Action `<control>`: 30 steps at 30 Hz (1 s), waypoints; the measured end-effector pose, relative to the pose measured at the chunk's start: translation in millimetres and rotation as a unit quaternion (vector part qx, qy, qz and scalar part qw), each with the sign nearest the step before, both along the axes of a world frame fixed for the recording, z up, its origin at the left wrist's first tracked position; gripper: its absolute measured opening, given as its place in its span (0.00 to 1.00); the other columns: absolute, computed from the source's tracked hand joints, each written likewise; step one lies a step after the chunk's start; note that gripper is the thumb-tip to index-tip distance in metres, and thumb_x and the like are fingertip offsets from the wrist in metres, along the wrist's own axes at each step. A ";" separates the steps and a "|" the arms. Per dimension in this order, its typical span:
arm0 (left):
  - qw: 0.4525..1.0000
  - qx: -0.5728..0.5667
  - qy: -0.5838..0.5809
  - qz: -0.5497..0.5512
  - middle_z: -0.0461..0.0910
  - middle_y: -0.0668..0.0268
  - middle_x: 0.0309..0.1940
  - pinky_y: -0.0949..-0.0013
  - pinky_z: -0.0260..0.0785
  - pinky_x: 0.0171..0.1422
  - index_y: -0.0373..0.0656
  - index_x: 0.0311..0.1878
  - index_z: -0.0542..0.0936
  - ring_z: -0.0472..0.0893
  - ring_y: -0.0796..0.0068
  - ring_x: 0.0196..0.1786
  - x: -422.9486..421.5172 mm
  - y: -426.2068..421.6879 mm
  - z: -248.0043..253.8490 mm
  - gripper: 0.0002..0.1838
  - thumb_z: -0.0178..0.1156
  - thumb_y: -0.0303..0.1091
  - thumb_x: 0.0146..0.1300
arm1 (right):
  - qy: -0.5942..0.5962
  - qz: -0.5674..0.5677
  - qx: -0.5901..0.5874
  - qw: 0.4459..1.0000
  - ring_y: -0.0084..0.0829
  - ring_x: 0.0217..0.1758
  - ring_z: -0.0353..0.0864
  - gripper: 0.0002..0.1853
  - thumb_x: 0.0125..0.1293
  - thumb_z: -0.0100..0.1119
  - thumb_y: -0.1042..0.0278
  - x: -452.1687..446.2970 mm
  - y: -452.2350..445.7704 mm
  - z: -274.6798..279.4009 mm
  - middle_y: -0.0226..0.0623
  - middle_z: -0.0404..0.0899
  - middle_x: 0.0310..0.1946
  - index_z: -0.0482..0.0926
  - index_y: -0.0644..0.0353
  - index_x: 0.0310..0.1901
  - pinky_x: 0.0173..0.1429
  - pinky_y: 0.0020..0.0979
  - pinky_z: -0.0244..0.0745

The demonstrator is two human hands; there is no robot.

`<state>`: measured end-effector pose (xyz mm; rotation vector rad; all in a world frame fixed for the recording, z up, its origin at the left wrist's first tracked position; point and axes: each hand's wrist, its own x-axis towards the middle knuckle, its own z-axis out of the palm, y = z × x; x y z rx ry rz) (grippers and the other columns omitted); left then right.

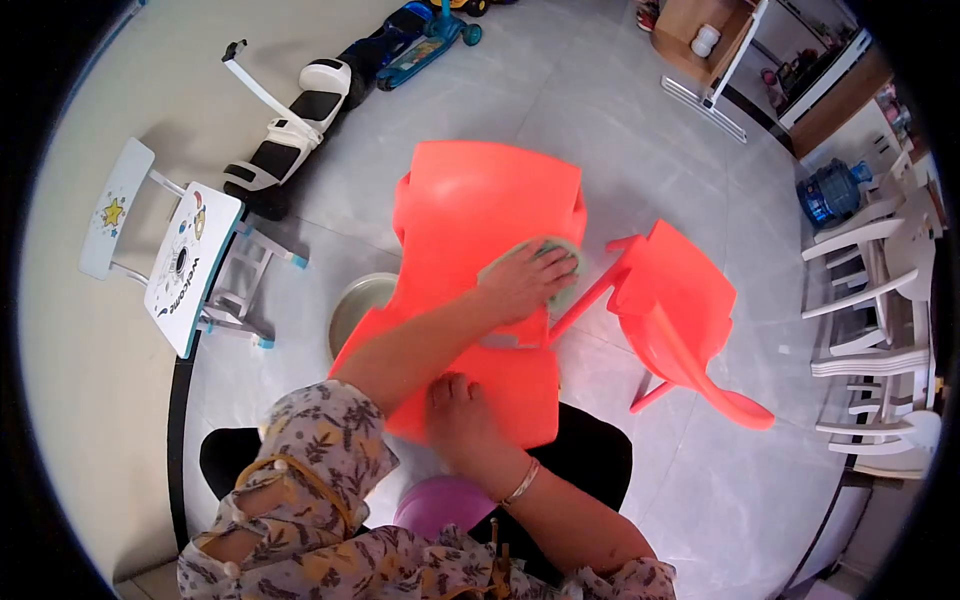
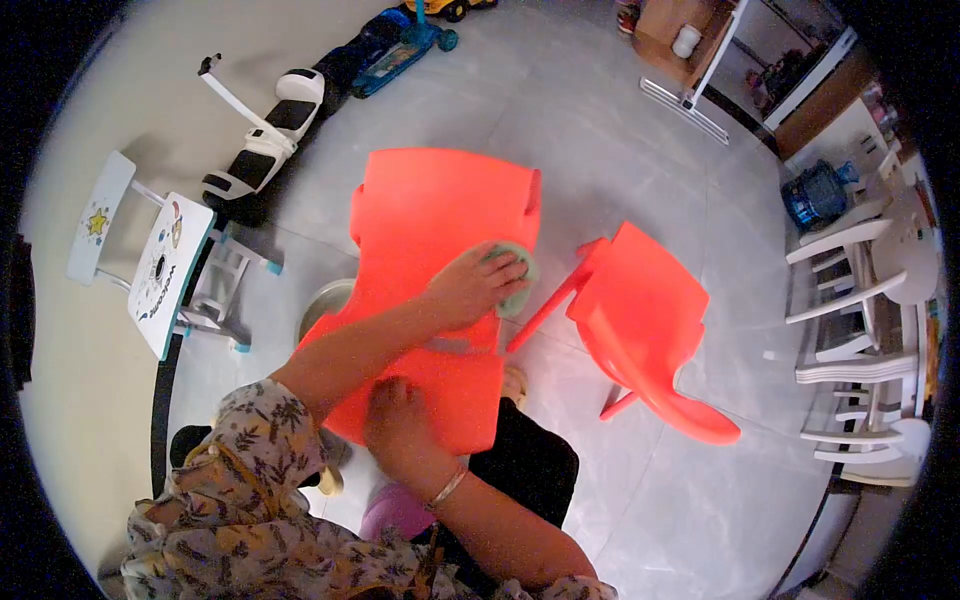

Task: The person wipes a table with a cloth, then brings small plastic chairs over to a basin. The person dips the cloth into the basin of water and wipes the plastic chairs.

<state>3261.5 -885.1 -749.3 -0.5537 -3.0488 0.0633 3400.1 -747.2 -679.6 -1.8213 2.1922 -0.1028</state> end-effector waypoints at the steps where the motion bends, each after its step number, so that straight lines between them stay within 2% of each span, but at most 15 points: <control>1: 0.998 -0.019 0.060 0.003 0.64 0.67 0.72 0.52 0.45 0.80 0.59 0.70 0.69 0.59 0.63 0.77 -18.8 -2.4 -6.1 0.30 0.57 0.39 0.62 | -0.004 -0.022 -0.003 1.000 0.46 0.55 0.71 0.33 0.46 0.64 0.67 1.4 0.0 -5.4 0.52 0.74 0.51 0.73 0.75 0.56 0.56 0.41 0.69; 3: 0.992 -0.033 0.119 0.007 0.65 0.65 0.71 0.50 0.45 0.80 0.57 0.69 0.70 0.60 0.61 0.76 -49.8 -20.3 -10.2 0.28 0.55 0.39 0.63 | 0.006 -0.016 -0.015 1.000 0.46 0.56 0.71 0.32 0.47 0.63 0.67 -4.8 4.4 1.0 0.52 0.74 0.51 0.73 0.75 0.56 0.57 0.41 0.69; 6: 0.963 -0.001 0.228 0.145 0.61 0.61 0.73 0.48 0.45 0.80 0.58 0.75 0.59 0.58 0.56 0.77 -78.1 -71.5 -4.9 0.35 0.54 0.41 0.65 | 0.020 -0.015 -0.046 0.999 0.46 0.56 0.71 0.31 0.50 0.61 0.66 -8.4 8.2 1.8 0.51 0.74 0.50 0.72 0.75 0.57 0.57 0.41 0.68; 8: 0.940 0.040 0.190 0.281 0.57 0.59 0.75 0.49 0.48 0.79 0.57 0.77 0.55 0.55 0.56 0.78 -64.7 -102.0 20.7 0.40 0.58 0.42 0.62 | 0.027 -0.024 -0.067 0.997 0.46 0.56 0.71 0.31 0.51 0.60 0.66 -11.4 7.5 4.5 0.51 0.73 0.50 0.72 0.74 0.57 0.58 0.41 0.67; 11: 0.927 0.021 0.167 0.336 0.56 0.59 0.76 0.50 0.52 0.77 0.55 0.77 0.58 0.53 0.55 0.78 -22.5 -149.6 11.5 0.36 0.57 0.39 0.65 | 0.016 -0.025 -0.050 0.998 0.45 0.56 0.70 0.32 0.53 0.59 0.66 -18.5 3.6 19.8 0.50 0.73 0.50 0.70 0.74 0.59 0.59 0.41 0.66; 15: 0.948 -0.061 0.015 0.313 0.49 0.52 0.77 0.53 0.52 0.78 0.50 0.78 0.53 0.52 0.49 0.78 52.4 -154.8 -2.2 0.43 0.61 0.36 0.61 | -0.021 -0.027 -0.026 0.999 0.43 0.57 0.71 0.32 0.53 0.59 0.66 -29.4 -3.0 29.3 0.50 0.73 0.51 0.69 0.73 0.60 0.60 0.41 0.67; 17: 0.941 -0.106 -0.045 0.318 0.47 0.49 0.77 0.53 0.53 0.78 0.48 0.78 0.52 0.51 0.47 0.78 72.4 -146.8 5.0 0.46 0.63 0.36 0.59 | -0.032 -0.033 -0.038 0.998 0.43 0.57 0.71 0.32 0.53 0.59 0.66 -28.3 -5.3 27.4 0.50 0.74 0.51 0.69 0.73 0.60 0.60 0.41 0.67; 19: 0.914 -0.114 -0.206 0.329 0.45 0.47 0.77 0.51 0.58 0.75 0.45 0.78 0.51 0.56 0.46 0.76 83.7 -135.5 11.9 0.48 0.64 0.34 0.56 | -0.031 -0.036 -0.032 0.998 0.44 0.58 0.71 0.34 0.51 0.61 0.65 -24.4 -6.1 28.2 0.50 0.73 0.52 0.69 0.74 0.60 0.61 0.42 0.67; 20: 0.912 -0.116 -0.205 0.335 0.45 0.47 0.77 0.51 0.58 0.75 0.45 0.78 0.51 0.56 0.46 0.76 92.8 -136.3 -0.2 0.48 0.64 0.34 0.56 | -0.031 -0.031 -0.035 0.998 0.44 0.58 0.71 0.34 0.51 0.61 0.65 -26.0 -7.3 31.7 0.50 0.73 0.52 0.69 0.74 0.60 0.61 0.42 0.67; 22: 0.917 -0.075 -0.257 0.295 0.60 0.47 0.71 0.50 0.64 0.71 0.42 0.71 0.65 0.61 0.47 0.73 101.9 -133.4 -16.6 0.39 0.65 0.34 0.54 | -0.090 -0.035 0.022 0.995 0.45 0.59 0.70 0.38 0.48 0.65 0.63 -29.7 -9.4 39.3 0.51 0.73 0.52 0.67 0.74 0.62 0.62 0.43 0.66; 23: 0.918 -0.078 -0.255 0.295 0.60 0.47 0.71 0.50 0.64 0.71 0.42 0.71 0.65 0.61 0.47 0.73 100.3 -131.1 -10.5 0.39 0.65 0.34 0.54 | -0.089 -0.036 0.018 0.995 0.45 0.59 0.70 0.38 0.48 0.65 0.63 -28.4 -9.2 40.1 0.51 0.73 0.52 0.67 0.74 0.62 0.62 0.43 0.66; 25: 0.900 -0.196 -0.360 0.145 0.76 0.52 0.59 0.49 0.69 0.64 0.39 0.54 0.81 0.68 0.52 0.69 96.0 -119.7 -0.6 0.23 0.64 0.34 0.54 | -0.059 -0.024 0.019 0.998 0.45 0.60 0.70 0.40 0.48 0.66 0.61 -24.5 -6.1 35.4 0.50 0.73 0.52 0.67 0.73 0.62 0.63 0.43 0.66; 26: 0.901 -0.194 -0.361 0.144 0.76 0.52 0.59 0.49 0.69 0.64 0.39 0.54 0.81 0.68 0.52 0.69 98.6 -116.8 -1.2 0.23 0.64 0.34 0.54 | -0.060 -0.025 0.021 0.998 0.45 0.60 0.70 0.40 0.48 0.66 0.61 -23.0 -4.4 31.1 0.50 0.73 0.52 0.67 0.73 0.62 0.63 0.43 0.66; 28: 0.944 -0.112 -0.290 0.112 0.85 0.58 0.45 0.52 0.75 0.54 0.39 0.42 0.87 0.79 0.57 0.58 100.9 -114.9 -2.2 0.13 0.62 0.34 0.55 | -0.034 -0.042 -0.010 0.998 0.45 0.58 0.72 0.38 0.48 0.67 0.59 -25.1 -5.7 27.6 0.50 0.74 0.52 0.70 0.71 0.60 0.62 0.43 0.68; 30: 0.933 -0.103 -0.331 0.096 0.85 0.57 0.43 0.53 0.75 0.51 0.40 0.43 0.86 0.82 0.58 0.51 91.6 -108.7 -6.5 0.14 0.61 0.33 0.55 | -0.045 -0.040 0.006 0.998 0.45 0.57 0.72 0.36 0.48 0.68 0.58 -30.9 -7.4 35.1 0.49 0.74 0.51 0.71 0.70 0.58 0.61 0.43 0.69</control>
